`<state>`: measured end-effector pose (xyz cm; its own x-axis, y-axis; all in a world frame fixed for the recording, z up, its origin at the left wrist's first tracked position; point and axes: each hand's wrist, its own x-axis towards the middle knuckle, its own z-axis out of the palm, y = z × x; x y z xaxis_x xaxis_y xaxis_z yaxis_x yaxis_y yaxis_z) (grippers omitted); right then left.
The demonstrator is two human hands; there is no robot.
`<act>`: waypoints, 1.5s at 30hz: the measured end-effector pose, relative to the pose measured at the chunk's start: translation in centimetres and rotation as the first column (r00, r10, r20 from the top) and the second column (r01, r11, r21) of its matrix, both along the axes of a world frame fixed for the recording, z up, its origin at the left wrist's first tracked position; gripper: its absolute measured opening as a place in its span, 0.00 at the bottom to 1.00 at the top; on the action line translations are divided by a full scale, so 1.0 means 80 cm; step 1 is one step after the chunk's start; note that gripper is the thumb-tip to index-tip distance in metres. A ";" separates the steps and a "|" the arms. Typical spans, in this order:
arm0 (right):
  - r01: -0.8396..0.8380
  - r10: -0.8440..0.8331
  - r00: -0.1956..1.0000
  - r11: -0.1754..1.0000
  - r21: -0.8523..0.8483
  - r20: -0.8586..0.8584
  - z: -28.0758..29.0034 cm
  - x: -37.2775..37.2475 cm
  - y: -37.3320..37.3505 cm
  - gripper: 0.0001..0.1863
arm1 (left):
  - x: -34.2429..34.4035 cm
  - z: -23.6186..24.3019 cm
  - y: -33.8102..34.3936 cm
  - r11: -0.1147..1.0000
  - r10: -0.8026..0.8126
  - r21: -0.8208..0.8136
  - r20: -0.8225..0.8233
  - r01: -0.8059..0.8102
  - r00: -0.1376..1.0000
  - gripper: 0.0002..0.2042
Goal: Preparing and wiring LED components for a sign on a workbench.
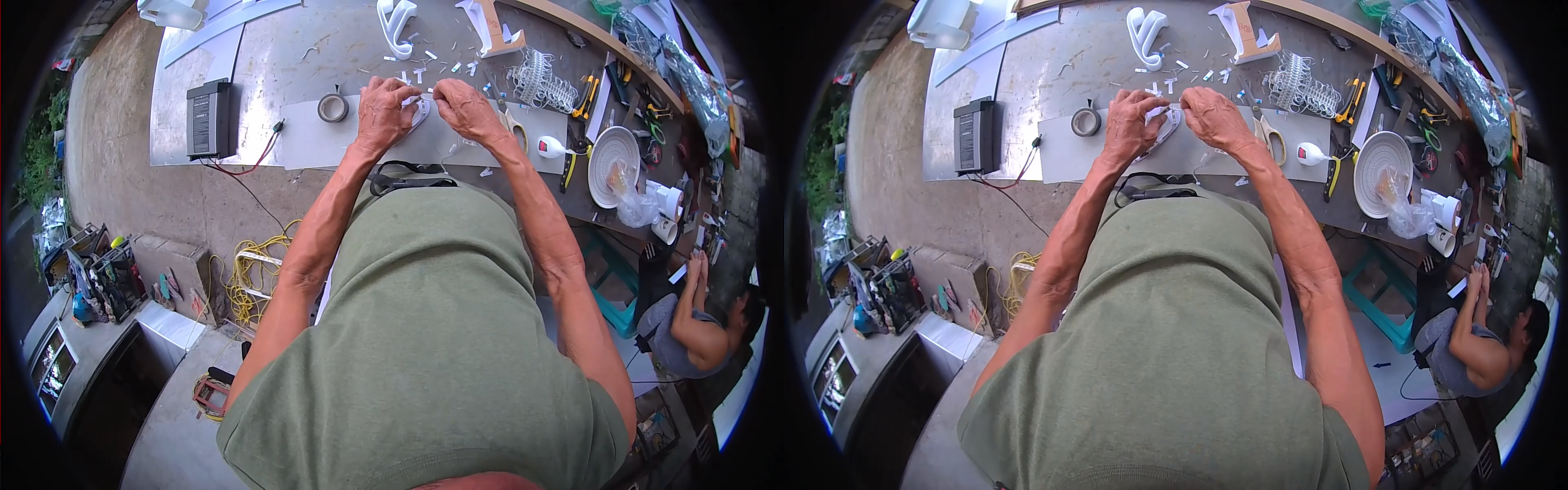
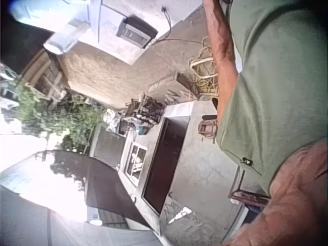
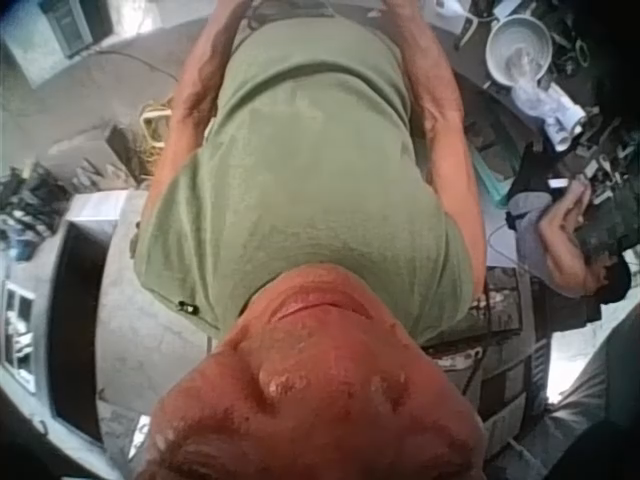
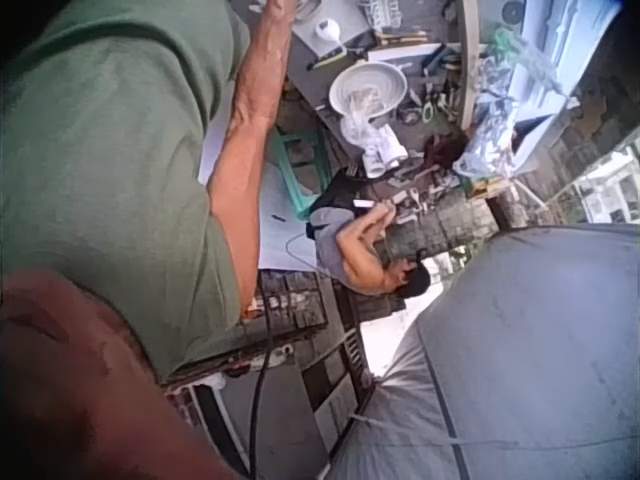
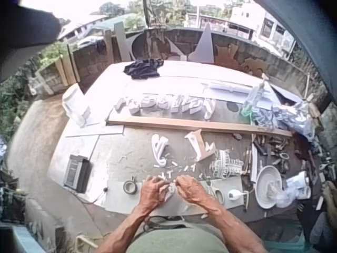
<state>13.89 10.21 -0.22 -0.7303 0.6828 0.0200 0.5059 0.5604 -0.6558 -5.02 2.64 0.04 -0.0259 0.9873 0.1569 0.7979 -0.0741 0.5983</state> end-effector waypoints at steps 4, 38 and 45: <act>-0.043 0.049 0.993 0.998 0.055 -0.110 0.020 -0.003 0.003 0.06 | -0.003 0.020 0.000 0.988 -0.090 0.131 0.104 0.076 0.990 0.11; 0.150 -0.389 0.888 0.749 -0.645 -0.245 0.020 -0.021 -0.022 0.11 | -0.017 -0.007 -0.016 0.929 0.228 -0.360 0.737 0.083 0.637 0.09; 0.217 -0.364 0.909 0.831 -0.512 -0.205 0.019 -0.023 -0.024 0.10 | -0.012 -0.002 -0.019 0.920 0.254 -0.385 0.730 0.075 0.634 0.08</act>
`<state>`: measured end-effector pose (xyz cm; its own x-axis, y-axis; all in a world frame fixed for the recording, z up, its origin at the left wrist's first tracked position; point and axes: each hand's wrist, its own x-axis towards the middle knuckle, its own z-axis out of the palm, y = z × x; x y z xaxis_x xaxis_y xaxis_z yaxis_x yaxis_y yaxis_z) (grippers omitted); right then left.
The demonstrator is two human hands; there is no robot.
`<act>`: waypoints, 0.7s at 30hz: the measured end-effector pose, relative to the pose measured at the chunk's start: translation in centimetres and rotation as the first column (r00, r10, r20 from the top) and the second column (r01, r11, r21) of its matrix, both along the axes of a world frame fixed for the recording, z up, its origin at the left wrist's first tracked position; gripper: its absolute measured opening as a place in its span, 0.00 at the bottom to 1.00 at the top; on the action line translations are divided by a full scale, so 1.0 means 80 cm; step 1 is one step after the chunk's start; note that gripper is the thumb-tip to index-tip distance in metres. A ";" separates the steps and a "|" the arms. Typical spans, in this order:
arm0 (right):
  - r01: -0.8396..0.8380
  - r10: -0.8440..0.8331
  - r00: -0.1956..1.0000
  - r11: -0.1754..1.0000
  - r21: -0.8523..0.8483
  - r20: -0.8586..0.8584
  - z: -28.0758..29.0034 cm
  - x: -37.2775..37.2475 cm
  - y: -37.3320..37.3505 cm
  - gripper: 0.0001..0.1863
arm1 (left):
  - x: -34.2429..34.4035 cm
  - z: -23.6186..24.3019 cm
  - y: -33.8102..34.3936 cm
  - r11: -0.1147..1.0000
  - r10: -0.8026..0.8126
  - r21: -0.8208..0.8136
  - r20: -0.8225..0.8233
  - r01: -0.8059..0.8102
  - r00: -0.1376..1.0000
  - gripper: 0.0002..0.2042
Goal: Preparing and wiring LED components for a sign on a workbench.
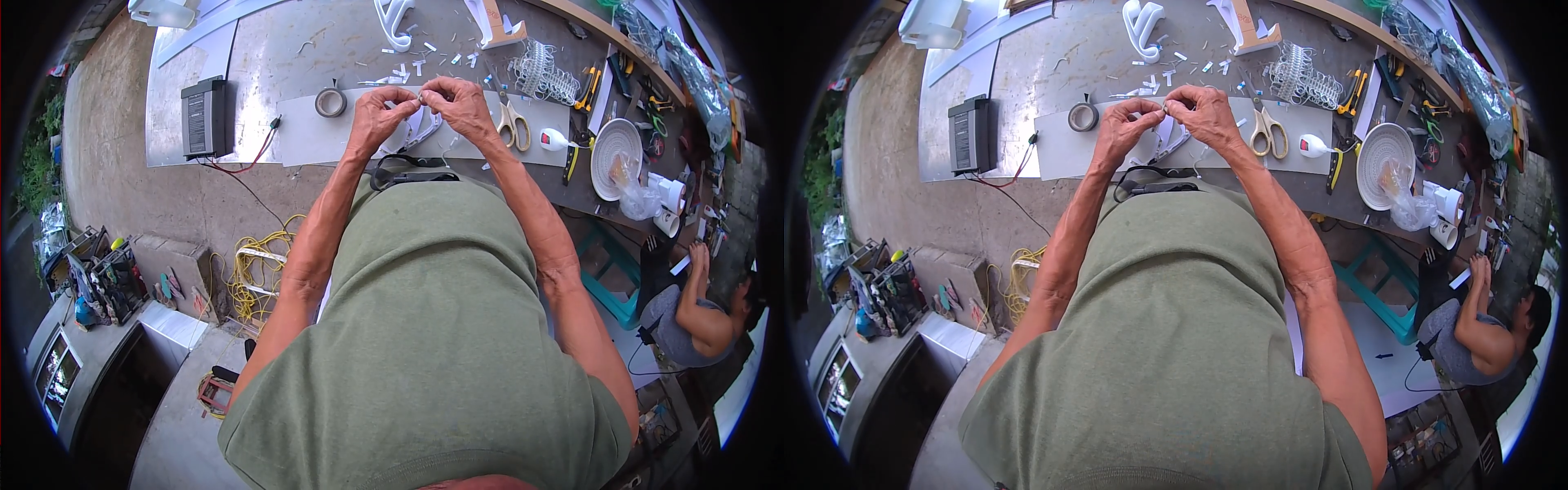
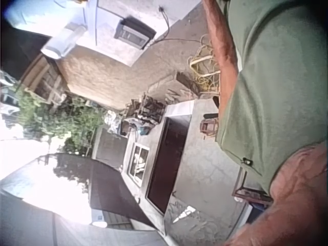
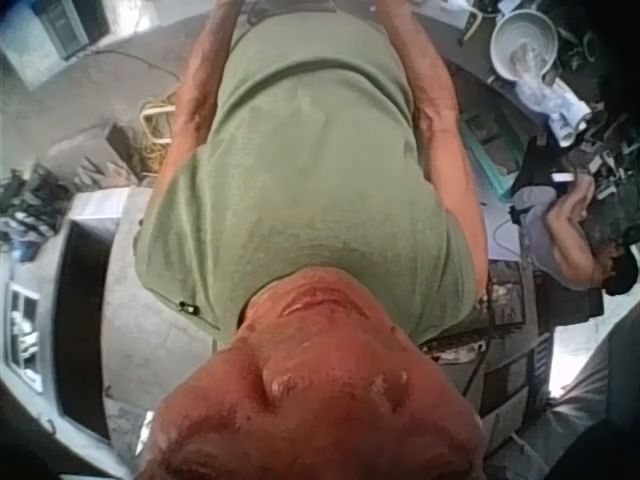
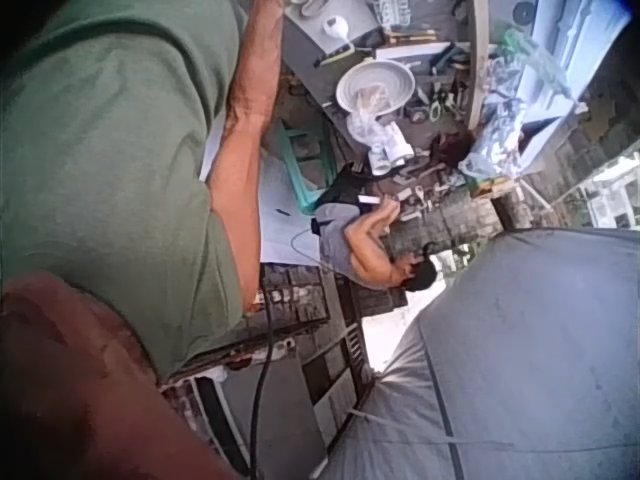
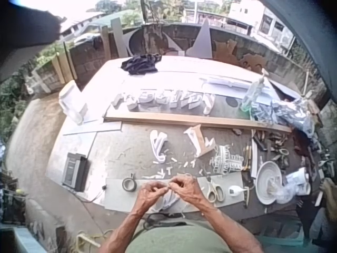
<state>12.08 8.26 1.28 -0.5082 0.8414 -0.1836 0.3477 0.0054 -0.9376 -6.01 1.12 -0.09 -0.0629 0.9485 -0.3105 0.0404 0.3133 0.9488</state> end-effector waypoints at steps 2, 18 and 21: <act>0.009 -0.010 0.999 0.999 0.035 0.045 0.002 0.000 -0.001 0.10 | 0.009 0.009 0.002 0.964 0.121 0.264 -0.339 -0.029 0.933 0.09; -0.082 0.061 0.994 0.964 0.252 0.093 0.011 -0.001 -0.008 0.09 | 0.010 0.010 -0.001 0.977 0.122 0.185 -0.103 -0.102 0.987 0.07; -0.096 0.075 0.993 0.962 0.254 0.090 0.012 -0.002 -0.008 0.09 | 0.008 0.003 -0.002 0.974 0.123 0.200 -0.089 -0.103 0.988 0.06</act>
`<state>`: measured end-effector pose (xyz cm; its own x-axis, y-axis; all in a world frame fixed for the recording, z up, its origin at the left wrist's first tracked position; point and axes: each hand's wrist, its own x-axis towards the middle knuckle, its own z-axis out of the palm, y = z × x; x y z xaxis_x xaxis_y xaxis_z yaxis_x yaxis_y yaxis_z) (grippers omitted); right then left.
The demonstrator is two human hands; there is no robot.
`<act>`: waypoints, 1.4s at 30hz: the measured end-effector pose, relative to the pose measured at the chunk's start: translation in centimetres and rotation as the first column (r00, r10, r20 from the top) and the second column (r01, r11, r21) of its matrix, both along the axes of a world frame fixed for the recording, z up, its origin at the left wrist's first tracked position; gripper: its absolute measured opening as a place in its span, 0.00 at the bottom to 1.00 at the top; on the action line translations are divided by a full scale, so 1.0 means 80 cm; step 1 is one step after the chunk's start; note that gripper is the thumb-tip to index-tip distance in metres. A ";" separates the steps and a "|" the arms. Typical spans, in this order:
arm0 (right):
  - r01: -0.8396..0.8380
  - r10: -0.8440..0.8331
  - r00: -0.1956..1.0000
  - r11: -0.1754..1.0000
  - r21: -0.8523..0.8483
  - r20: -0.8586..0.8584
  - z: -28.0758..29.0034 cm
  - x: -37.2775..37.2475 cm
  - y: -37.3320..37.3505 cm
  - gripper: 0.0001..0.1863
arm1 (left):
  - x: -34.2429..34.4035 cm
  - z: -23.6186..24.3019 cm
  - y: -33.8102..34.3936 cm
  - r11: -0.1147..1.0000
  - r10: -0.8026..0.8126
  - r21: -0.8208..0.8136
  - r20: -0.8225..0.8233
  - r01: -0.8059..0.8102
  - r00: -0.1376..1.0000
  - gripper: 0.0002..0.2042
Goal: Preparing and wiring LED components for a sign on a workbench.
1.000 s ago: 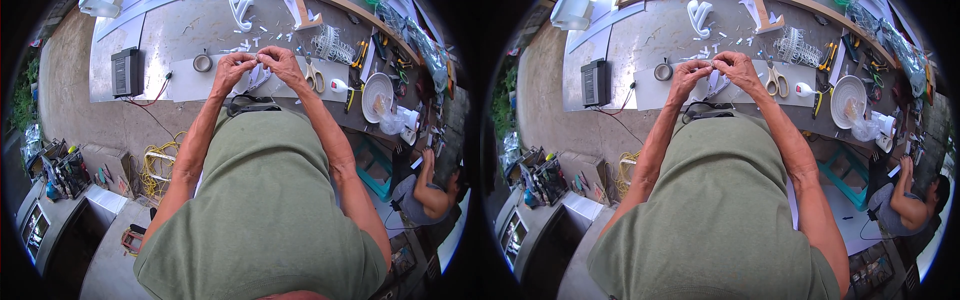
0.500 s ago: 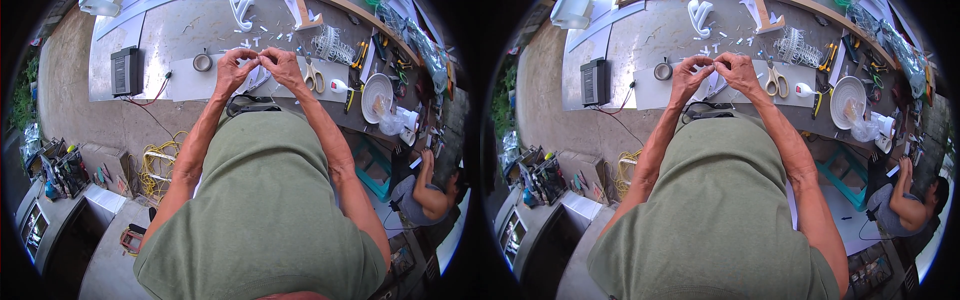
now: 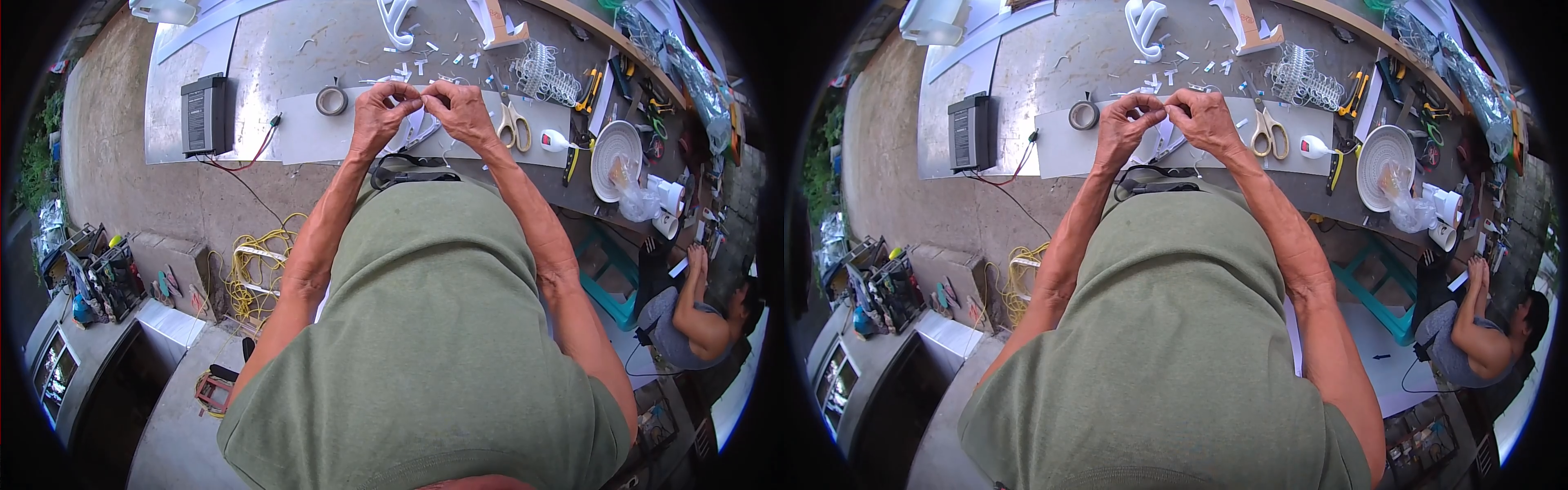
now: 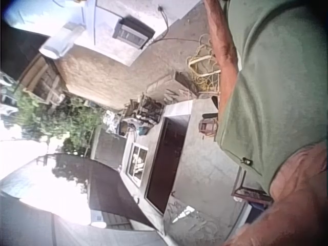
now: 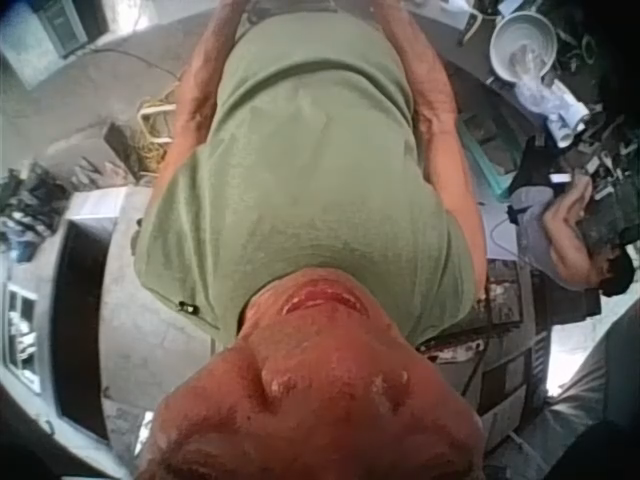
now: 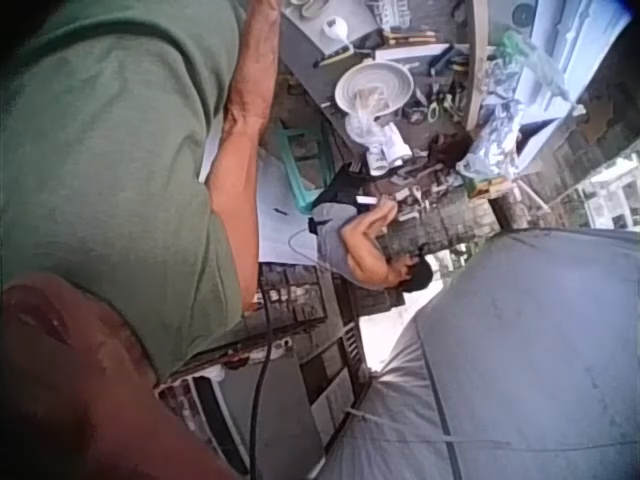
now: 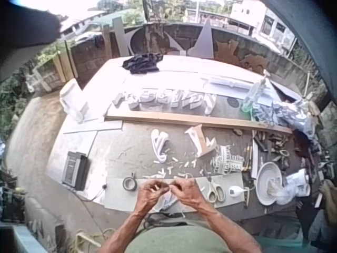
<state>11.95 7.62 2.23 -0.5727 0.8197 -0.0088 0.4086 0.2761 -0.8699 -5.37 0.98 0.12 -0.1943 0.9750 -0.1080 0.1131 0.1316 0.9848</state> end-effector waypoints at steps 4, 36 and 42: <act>-0.011 0.011 1.000 0.999 -0.045 -0.010 -0.001 0.000 -0.001 0.09 | -0.002 -0.006 -0.001 1.000 -0.014 0.000 0.032 0.014 0.999 0.05; 0.137 -0.173 0.984 0.874 -0.467 -0.036 -0.017 0.000 -0.008 0.11 | 0.005 0.004 -0.002 0.948 -0.044 0.232 -0.584 0.219 0.810 0.04; 0.185 -0.228 0.973 0.850 -0.493 -0.027 -0.011 0.012 -0.005 0.10 | -0.006 -0.012 -0.003 0.992 0.000 0.107 -0.507 0.064 0.862 0.04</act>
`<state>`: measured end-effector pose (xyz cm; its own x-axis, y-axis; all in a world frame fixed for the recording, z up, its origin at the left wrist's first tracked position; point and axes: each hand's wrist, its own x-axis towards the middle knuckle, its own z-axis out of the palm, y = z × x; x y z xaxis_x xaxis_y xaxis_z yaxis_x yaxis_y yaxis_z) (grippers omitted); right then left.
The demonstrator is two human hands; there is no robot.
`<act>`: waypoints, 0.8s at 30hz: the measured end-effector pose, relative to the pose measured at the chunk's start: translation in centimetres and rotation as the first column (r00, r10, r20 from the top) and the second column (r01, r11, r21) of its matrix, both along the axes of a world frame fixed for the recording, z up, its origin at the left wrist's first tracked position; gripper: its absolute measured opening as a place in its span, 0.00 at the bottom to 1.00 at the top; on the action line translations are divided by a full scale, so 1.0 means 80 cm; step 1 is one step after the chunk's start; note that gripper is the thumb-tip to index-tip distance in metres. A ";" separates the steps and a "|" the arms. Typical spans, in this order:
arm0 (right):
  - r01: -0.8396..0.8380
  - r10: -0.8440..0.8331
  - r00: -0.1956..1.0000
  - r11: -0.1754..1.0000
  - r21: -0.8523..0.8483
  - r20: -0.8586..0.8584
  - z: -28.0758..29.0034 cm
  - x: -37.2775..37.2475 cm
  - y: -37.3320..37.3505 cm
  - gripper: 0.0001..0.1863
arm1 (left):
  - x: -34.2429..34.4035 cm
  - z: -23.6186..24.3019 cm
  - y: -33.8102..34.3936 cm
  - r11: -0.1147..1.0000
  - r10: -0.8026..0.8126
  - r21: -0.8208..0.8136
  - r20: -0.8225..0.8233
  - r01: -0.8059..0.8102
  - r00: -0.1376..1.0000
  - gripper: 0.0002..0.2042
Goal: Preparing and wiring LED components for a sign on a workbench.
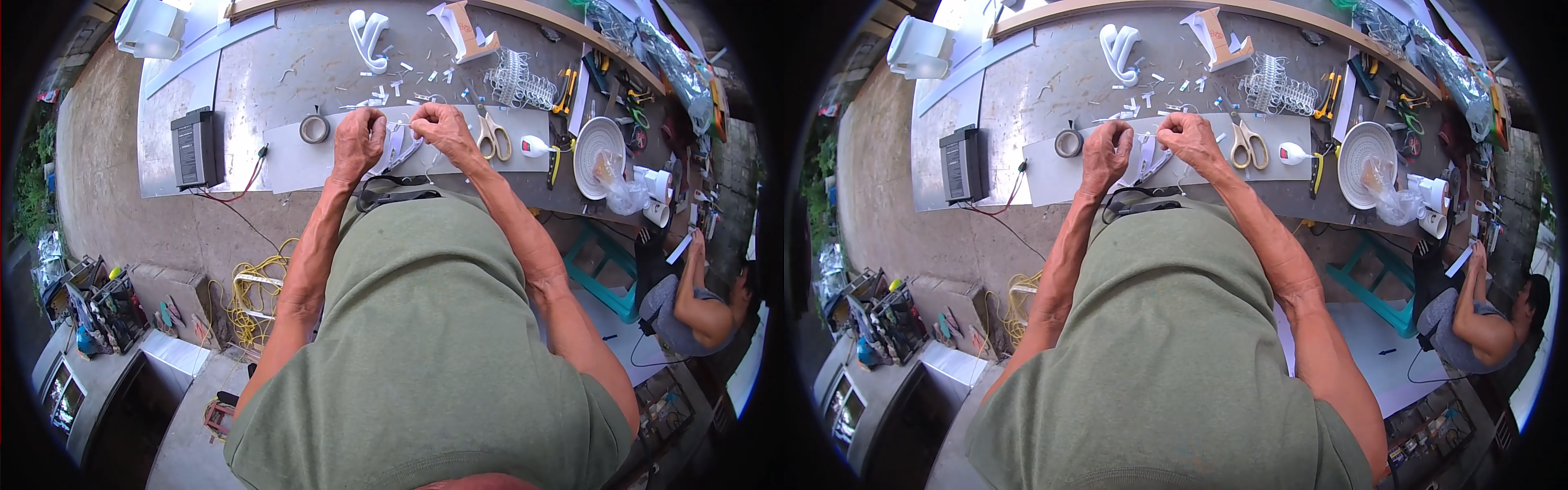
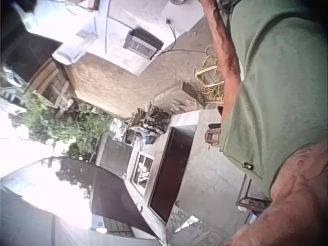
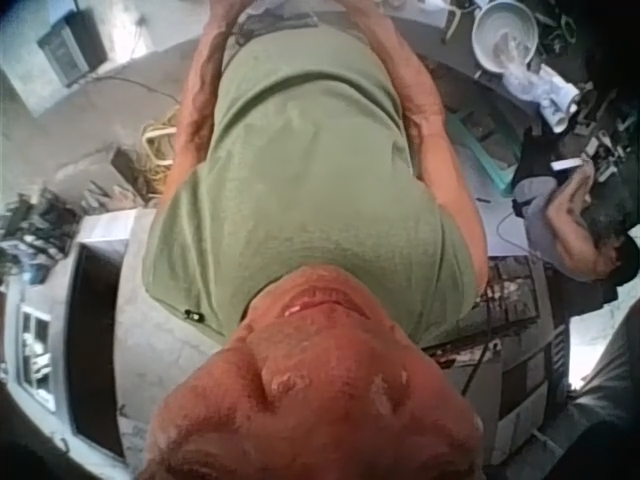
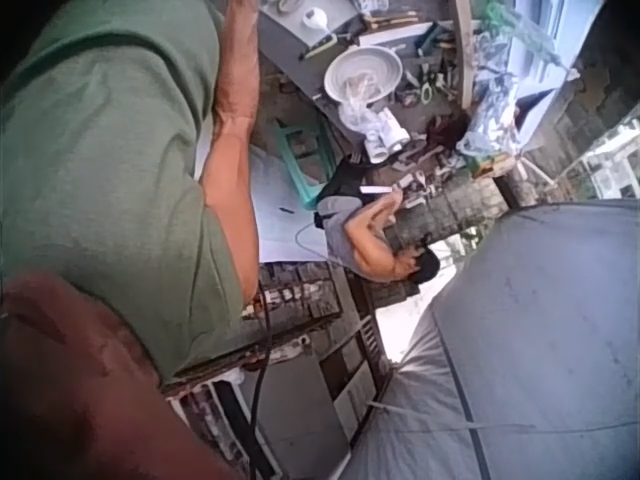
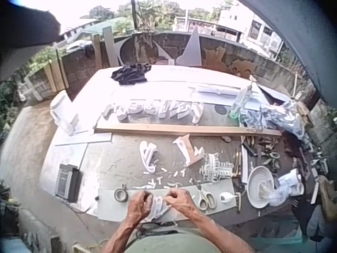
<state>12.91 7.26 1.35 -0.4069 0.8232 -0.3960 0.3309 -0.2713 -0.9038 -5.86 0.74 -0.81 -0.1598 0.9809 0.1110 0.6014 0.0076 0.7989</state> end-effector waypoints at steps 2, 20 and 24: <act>-0.005 0.005 1.000 1.000 -0.021 0.005 -0.005 0.009 -0.004 0.09 | -0.008 -0.003 -0.001 1.000 0.015 -0.011 -0.014 -0.015 1.000 0.04; 0.106 -0.108 0.994 0.987 0.116 0.008 -0.002 0.050 -0.019 0.14 | -0.005 -0.009 -0.009 0.999 -0.007 -0.047 -0.013 0.006 1.000 0.20; 0.122 -0.122 0.992 0.992 0.017 -0.012 0.018 0.085 -0.046 0.13 | 0.013 0.005 -0.015 0.990 -0.143 -0.047 -0.172 0.137 0.975 0.26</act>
